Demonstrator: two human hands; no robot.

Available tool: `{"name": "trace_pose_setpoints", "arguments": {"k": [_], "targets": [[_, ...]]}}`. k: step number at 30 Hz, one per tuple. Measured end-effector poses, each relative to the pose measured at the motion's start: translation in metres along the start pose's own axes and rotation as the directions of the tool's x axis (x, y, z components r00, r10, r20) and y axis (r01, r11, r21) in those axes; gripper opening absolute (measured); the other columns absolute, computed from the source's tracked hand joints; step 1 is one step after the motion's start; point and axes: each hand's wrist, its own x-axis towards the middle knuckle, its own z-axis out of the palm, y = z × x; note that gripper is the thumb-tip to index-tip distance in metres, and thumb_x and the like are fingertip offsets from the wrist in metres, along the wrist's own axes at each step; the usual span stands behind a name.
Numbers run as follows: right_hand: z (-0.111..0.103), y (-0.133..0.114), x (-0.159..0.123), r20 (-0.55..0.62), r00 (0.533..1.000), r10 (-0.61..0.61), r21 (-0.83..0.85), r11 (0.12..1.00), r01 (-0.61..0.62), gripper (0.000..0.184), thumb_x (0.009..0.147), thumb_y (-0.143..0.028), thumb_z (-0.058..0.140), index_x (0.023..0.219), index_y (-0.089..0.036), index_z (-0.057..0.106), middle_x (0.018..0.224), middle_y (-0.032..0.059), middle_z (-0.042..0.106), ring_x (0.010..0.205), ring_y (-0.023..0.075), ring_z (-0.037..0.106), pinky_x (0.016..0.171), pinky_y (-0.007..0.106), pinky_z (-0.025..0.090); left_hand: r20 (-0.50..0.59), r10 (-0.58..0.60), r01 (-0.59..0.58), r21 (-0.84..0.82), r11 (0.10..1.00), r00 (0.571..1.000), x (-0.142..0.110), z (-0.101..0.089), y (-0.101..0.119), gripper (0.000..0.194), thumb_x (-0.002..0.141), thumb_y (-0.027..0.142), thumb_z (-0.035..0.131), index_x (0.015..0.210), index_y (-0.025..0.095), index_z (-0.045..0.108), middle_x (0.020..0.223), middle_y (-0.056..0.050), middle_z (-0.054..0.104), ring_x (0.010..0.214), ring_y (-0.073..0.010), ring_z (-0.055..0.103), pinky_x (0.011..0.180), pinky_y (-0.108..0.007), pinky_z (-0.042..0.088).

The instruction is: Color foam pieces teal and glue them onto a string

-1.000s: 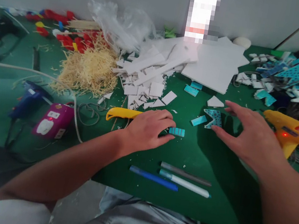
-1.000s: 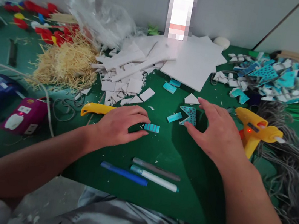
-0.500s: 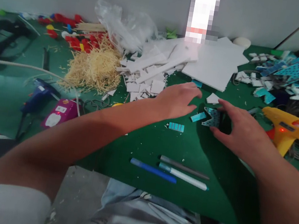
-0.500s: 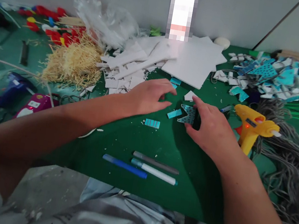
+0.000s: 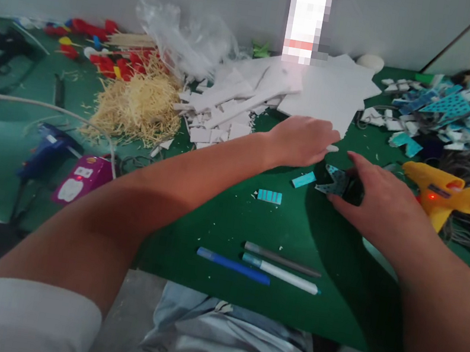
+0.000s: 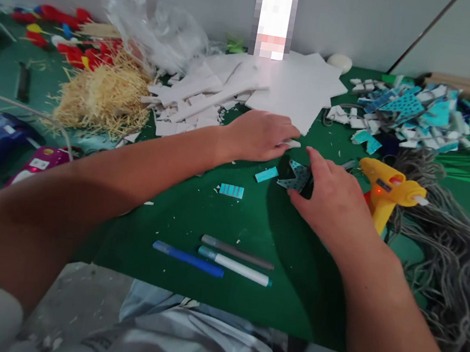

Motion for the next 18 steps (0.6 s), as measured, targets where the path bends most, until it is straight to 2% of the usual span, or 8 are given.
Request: {"name": "trace_pose_setpoints", "arguments": {"k": [3,7,10,14,18], "targets": [[-0.004,-0.004,0.001,0.02,1.0,0.007,0.002,1.0,-0.007,0.082,0.084,-0.052,0.058,0.154,-0.009,0.051,0.128,0.0215,0.072,0.12,0.0421,0.066,0.101,0.058,0.054,-0.085,-0.071,0.064,-0.086,0.994,0.994,-0.004,0.005,-0.008,0.042,0.103,0.014,0.046,0.139,0.017,0.066,0.133,-0.011,0.073,0.124,-0.029,0.069,0.099,-0.04,0.052],[-0.004,-0.005,0.002,0.018,1.0,-0.007,0.002,1.0,0.007,0.083,0.084,-0.053,0.059,0.153,-0.009,0.051,0.122,0.0199,0.074,0.116,0.0409,0.069,0.099,0.056,0.055,-0.196,-0.19,0.139,-0.248,0.959,0.962,-0.01,0.011,-0.019,0.046,0.099,0.008,0.044,0.136,0.019,0.069,0.13,-0.007,0.075,0.121,-0.0236,0.07,0.101,-0.037,0.051],[0.0,-0.003,0.001,-0.019,1.0,-0.021,-0.013,1.0,0.021,0.079,0.082,-0.049,0.06,0.15,-0.009,0.055,0.123,0.0199,0.074,0.115,0.0413,0.069,0.1,0.057,0.055,-0.2,-0.203,0.139,-0.293,0.946,0.959,-0.014,0.013,-0.024,0.041,0.096,0.009,0.05,0.129,0.019,0.073,0.119,-0.007,0.077,0.115,-0.0224,0.071,0.101,-0.037,0.052],[0.006,0.001,-0.002,-0.087,0.993,-0.075,-0.023,0.997,0.074,0.07,0.084,-0.046,0.06,0.146,-0.013,0.059,0.122,0.0186,0.074,0.113,0.0397,0.07,0.098,0.055,0.056,-0.219,-0.171,0.098,-0.307,0.947,0.961,-0.014,0.016,-0.022,0.037,0.09,0.02,0.068,0.127,0.019,0.071,0.117,-0.007,0.076,0.113,-0.0254,0.07,0.098,-0.04,0.055],[0.008,0.001,-0.003,-0.08,0.995,-0.06,-0.037,0.998,0.057,0.069,0.087,-0.047,0.059,0.148,-0.014,0.057,0.127,0.019,0.072,0.117,0.0389,0.069,0.101,0.056,0.056,-0.246,-0.226,0.135,-0.337,0.932,0.943,-0.008,0.019,-0.019,0.026,0.09,0.016,0.065,0.115,0.02,0.072,0.108,-0.006,0.077,0.109,-0.0248,0.071,0.095,-0.04,0.055]]}}
